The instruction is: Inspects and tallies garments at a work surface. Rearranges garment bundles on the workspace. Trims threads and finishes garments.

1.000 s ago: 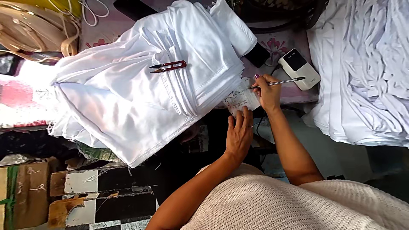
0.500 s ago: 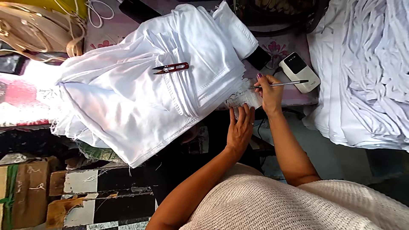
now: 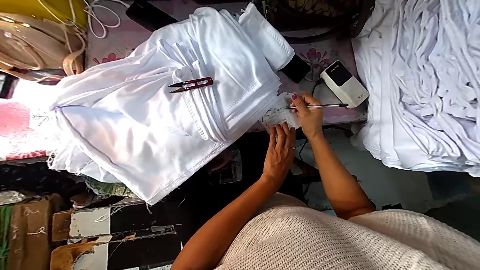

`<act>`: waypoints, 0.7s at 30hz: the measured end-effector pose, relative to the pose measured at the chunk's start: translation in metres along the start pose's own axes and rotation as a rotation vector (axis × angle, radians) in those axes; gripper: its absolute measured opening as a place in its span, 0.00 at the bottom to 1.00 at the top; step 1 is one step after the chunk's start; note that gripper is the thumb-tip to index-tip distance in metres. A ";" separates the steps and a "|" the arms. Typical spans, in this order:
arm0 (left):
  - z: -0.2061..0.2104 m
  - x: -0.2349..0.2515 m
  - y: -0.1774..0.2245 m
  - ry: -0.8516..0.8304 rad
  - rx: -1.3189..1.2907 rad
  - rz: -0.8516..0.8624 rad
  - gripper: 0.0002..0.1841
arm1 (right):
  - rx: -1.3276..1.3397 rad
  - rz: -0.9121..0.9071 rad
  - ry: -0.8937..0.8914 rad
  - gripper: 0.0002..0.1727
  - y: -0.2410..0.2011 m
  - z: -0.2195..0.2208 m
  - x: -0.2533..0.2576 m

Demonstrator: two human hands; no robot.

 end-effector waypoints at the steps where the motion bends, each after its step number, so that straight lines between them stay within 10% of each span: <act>1: 0.000 0.000 0.001 0.003 -0.001 0.013 0.27 | -0.011 -0.003 0.009 0.17 0.001 -0.003 -0.001; 21: -0.004 0.006 0.000 0.023 -0.144 -0.031 0.23 | 0.178 0.090 -0.081 0.10 0.012 -0.008 0.013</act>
Point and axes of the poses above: each hand's wrist, its own x-axis towards the middle knuckle, its own z-axis out of the palm, y = z × x, the point moved 10 cm from there along x, towards the middle knuckle, and after that the axes turned 13 degrees about y, right-handed, at the moved point
